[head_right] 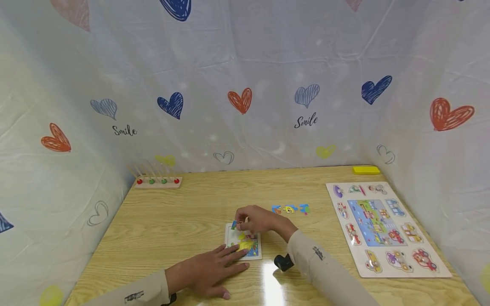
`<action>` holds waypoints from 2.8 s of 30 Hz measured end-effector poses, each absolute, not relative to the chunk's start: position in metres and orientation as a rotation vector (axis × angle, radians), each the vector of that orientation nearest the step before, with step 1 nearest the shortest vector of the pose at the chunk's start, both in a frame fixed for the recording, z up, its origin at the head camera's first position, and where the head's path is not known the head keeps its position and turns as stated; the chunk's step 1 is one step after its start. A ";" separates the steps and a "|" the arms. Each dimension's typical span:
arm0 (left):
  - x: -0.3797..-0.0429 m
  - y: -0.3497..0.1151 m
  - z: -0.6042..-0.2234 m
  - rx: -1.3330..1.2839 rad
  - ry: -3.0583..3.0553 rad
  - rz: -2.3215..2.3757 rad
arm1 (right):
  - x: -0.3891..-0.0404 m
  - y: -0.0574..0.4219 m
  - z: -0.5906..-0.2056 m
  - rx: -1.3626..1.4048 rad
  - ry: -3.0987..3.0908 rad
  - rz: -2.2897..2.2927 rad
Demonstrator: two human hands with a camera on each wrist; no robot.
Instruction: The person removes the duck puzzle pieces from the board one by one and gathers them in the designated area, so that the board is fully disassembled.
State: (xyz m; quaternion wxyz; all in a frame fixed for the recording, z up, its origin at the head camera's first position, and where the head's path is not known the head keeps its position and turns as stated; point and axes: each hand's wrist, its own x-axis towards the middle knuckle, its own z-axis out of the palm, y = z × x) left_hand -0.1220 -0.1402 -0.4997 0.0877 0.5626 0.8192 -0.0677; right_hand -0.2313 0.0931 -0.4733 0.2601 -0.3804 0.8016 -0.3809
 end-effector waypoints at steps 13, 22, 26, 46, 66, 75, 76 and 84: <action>-0.121 -0.139 -0.496 1.673 2.431 -0.197 | -0.234 0.125 -0.473 -1.031 2.330 -0.995; -0.121 -0.139 -0.494 1.638 2.416 -0.185 | -0.232 0.144 -0.475 -1.011 2.339 -1.049; -0.122 -0.139 -0.495 1.642 2.420 -0.180 | -0.230 0.151 -0.477 -0.963 2.355 -1.073; -0.121 -0.138 -0.497 1.650 2.446 -0.199 | -0.216 0.185 -0.491 -0.896 2.474 -1.091; -0.119 -0.138 -0.495 1.673 2.455 -0.218 | -0.210 0.205 -0.504 -0.752 2.481 -1.173; -0.120 -0.138 -0.496 1.694 2.456 -0.221 | -0.210 0.205 -0.508 -0.753 2.477 -1.180; -0.120 -0.138 -0.497 1.696 2.458 -0.223 | -0.210 0.206 -0.508 -0.755 2.484 -1.175; -0.120 -0.139 -0.498 1.684 2.457 -0.217 | -0.212 0.204 -0.509 -0.690 2.561 -1.128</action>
